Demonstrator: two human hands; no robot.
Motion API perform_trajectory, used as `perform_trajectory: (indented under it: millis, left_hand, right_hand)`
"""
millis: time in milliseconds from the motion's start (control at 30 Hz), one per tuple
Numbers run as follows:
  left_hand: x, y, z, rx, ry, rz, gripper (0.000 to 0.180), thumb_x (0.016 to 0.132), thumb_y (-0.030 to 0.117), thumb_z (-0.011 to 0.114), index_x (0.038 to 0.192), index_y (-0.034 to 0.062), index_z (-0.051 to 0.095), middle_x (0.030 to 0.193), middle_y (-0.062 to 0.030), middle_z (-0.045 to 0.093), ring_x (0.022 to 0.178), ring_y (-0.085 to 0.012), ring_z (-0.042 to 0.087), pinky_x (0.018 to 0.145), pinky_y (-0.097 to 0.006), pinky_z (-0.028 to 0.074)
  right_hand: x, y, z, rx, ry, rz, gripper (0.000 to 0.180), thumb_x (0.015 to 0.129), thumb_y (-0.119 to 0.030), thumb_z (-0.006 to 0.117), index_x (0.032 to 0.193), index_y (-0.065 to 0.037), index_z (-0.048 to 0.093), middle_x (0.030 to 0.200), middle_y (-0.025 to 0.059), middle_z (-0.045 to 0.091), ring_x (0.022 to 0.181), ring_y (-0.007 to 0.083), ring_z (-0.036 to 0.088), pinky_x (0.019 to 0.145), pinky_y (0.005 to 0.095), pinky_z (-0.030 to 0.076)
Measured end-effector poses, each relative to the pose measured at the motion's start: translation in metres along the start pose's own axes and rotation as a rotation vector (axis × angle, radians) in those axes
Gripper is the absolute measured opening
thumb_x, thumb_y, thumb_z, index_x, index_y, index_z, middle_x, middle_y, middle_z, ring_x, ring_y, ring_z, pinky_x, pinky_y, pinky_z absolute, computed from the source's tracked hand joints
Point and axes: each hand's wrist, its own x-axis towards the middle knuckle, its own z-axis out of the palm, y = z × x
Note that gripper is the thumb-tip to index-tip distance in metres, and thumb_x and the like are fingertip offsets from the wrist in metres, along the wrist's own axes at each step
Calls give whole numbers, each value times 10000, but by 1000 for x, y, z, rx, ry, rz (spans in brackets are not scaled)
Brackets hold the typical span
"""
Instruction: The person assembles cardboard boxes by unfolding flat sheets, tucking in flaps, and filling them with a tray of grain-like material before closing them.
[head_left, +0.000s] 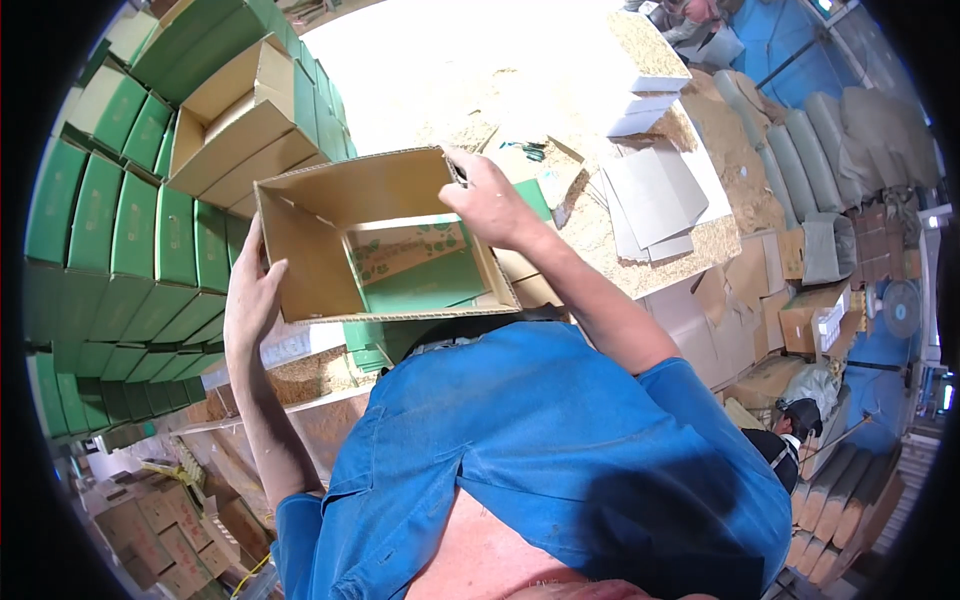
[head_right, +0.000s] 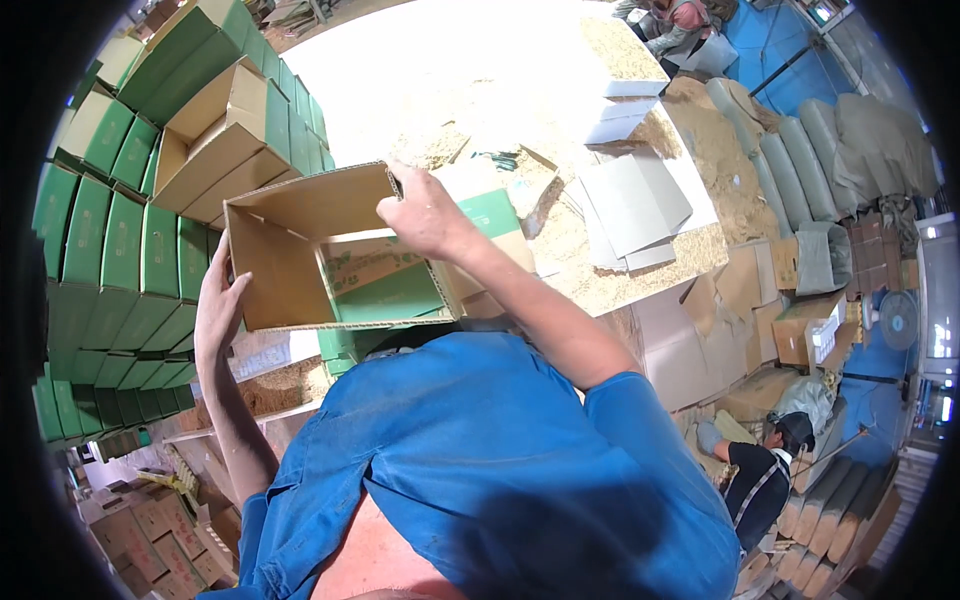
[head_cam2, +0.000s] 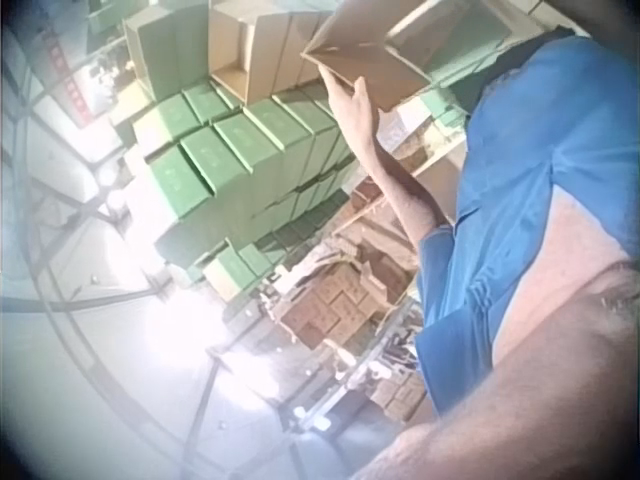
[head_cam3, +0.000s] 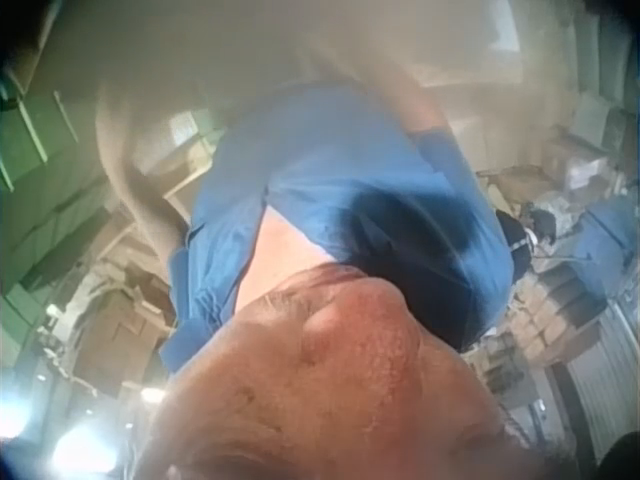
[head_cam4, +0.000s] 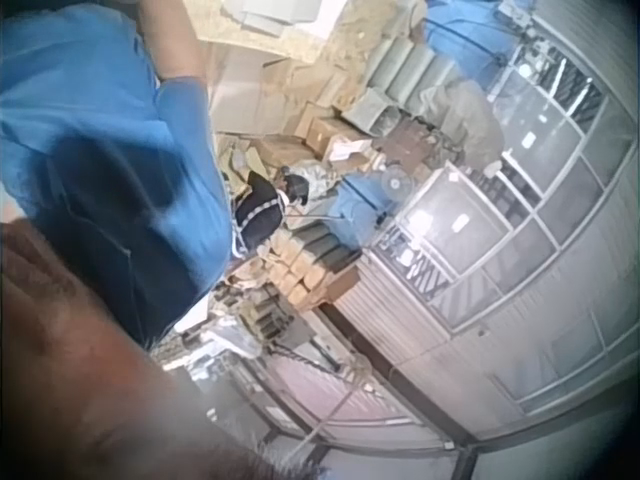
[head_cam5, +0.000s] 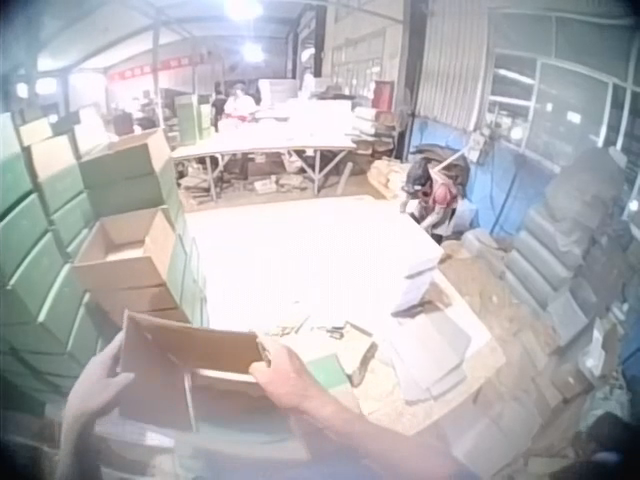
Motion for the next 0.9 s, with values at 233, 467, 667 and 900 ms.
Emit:
perform_trajectory:
  millis: [233,467,667,900]
  left_hand:
    - [5,9,41,416,-77,101,716,899,86,578,1533,102,246,1440,-237,454,1336,-328,467,1084,-384,398]
    - [8,-14,45,316,-76,238,809,877,52,605,1552,79,160,1590,-186,224,1455,-298,275,1174,-380,272]
    - [5,-1,56,386,-260,283,861,857,222,675,1551,84,185,1613,-195,135,1494,-309,152,1214,-406,145]
    - [-6,4,47,243,-838,272,1174,602,625,823,1523,120,297,1576,-213,246,1464,-362,228,1184,-470,237]
  right_hand:
    - [7,42,45,-1,589,-45,603,803,-125,669,1319,44,407,1260,254,513,1250,353,470,1089,389,343]
    - [36,136,18,121,175,68,295,765,-101,795,1029,-18,692,926,106,738,819,190,695,791,298,537]
    - [46,145,20,-378,78,-163,241,775,-164,813,954,-27,728,919,86,744,806,169,682,777,289,523]
    - [33,120,25,274,142,134,242,765,-51,805,987,-14,717,934,72,742,836,145,681,780,284,534]
